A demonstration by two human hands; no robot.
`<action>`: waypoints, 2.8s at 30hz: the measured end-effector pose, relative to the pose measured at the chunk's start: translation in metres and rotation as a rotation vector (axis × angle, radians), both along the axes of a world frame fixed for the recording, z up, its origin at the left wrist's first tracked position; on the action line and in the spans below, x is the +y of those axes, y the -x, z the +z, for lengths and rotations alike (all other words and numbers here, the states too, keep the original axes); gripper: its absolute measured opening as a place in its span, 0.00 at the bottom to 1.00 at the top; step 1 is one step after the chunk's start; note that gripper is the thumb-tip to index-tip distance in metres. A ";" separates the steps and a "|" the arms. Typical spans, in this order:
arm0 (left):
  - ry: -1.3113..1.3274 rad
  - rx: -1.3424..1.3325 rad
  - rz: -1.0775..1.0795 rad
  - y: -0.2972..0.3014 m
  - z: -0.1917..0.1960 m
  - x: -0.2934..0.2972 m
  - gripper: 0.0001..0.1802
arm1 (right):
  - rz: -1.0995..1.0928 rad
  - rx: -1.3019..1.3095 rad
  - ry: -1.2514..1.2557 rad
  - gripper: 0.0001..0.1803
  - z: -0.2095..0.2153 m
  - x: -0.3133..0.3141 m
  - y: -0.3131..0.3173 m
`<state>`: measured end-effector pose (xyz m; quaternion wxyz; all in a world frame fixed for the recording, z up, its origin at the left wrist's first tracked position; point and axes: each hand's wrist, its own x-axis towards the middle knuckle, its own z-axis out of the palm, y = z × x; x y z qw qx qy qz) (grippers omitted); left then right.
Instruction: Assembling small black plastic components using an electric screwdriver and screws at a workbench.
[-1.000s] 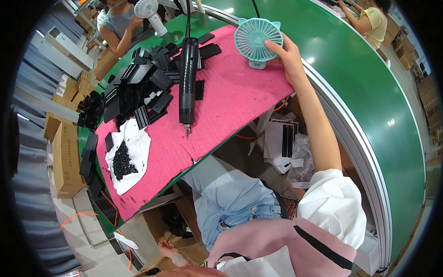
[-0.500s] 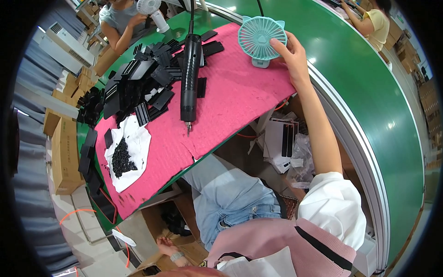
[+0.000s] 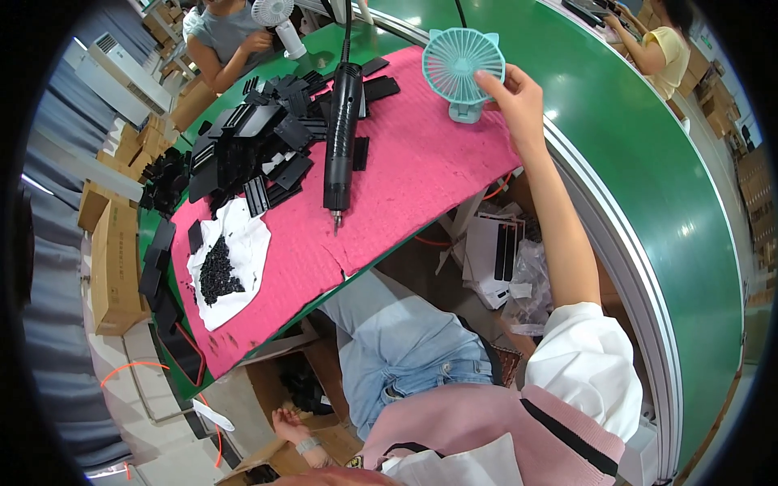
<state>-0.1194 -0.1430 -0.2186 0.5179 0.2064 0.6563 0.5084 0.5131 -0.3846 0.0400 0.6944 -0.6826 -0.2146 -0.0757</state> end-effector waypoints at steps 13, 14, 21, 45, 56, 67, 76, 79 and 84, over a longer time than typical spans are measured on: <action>0.005 -0.103 0.016 -0.007 -0.017 -0.016 0.12 | 0.113 0.367 -0.346 0.20 0.052 0.007 0.009; -0.008 -0.100 0.022 -0.008 -0.015 -0.019 0.13 | 0.114 0.365 -0.344 0.20 0.054 0.007 0.012; 0.013 -0.094 0.043 0.004 -0.021 -0.023 0.15 | 0.233 0.365 -0.411 0.16 0.063 0.017 0.025; -1.340 0.213 -1.051 -0.265 0.257 -0.060 0.21 | 0.641 -0.120 -0.108 0.27 0.058 0.043 0.160; -1.377 0.612 -0.918 -0.281 0.230 -0.028 0.15 | 0.449 -0.129 -0.081 0.23 0.025 0.021 0.074; -1.371 0.865 -0.935 -0.293 0.226 -0.030 0.10 | 0.233 0.039 0.007 0.26 -0.012 0.013 0.023; -1.359 0.941 -0.942 -0.302 0.222 -0.034 0.09 | 0.192 0.073 -0.009 0.28 -0.014 0.010 0.020; -1.350 0.964 -0.919 -0.301 0.222 -0.034 0.09 | 0.141 0.065 0.029 0.29 -0.015 0.012 0.024; -1.375 0.951 -0.907 -0.302 0.225 -0.031 0.09 | 0.063 0.046 0.038 0.29 -0.018 0.010 0.023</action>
